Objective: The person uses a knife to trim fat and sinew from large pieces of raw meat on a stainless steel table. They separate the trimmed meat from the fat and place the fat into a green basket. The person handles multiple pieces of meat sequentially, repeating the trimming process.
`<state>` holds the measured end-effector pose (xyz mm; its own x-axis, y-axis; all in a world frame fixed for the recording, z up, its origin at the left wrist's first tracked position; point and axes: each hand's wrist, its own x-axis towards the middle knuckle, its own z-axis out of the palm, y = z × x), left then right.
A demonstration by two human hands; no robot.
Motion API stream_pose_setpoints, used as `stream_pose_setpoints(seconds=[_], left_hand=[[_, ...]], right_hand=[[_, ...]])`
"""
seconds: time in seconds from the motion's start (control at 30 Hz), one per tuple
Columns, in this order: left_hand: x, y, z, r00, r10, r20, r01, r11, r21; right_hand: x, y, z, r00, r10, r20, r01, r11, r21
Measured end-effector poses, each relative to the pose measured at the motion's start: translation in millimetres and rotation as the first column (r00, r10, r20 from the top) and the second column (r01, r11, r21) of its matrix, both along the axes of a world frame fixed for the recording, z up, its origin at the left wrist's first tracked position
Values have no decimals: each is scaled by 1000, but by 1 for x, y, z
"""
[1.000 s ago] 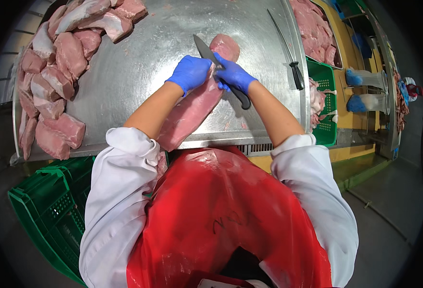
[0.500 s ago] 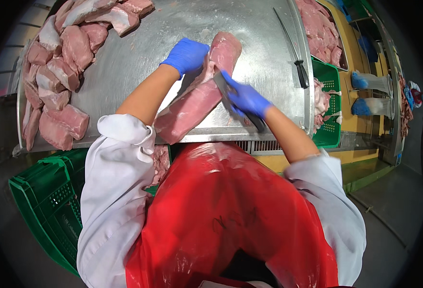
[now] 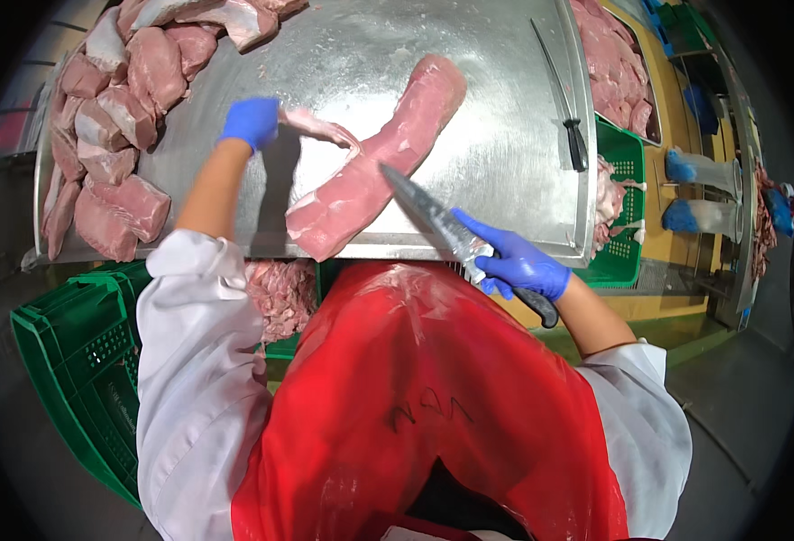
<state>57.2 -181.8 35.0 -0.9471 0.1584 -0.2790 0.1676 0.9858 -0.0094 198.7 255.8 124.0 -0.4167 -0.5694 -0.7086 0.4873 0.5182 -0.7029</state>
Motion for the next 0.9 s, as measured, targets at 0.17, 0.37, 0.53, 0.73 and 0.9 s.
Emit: stream_pose_setpoints(seconds=[0.17,0.37,0.53,0.73,0.9], left_hand=[[39,51,-78,857,-323,-401,453,844,287],[34,50,-40,992,-35,120,-18,909,416],[30,69,-5,986,-164,-29,160,884,439],[44,74,40,973,-209,-99,231,895,381],[54,61,66,970,-187,-158,239,862,446]], right_hand=[[-66,-35,-49,902,-249,-353,230,968,-98],[-103,-144,-108,857,-481,-186,446,872,-201],[-96,-161,-96,944,-88,-318,96,995,11],[-40,-115,-55,927,180,-328,-170,984,59],[-69,-170,-96,843,228,-488,-218,973,78]])
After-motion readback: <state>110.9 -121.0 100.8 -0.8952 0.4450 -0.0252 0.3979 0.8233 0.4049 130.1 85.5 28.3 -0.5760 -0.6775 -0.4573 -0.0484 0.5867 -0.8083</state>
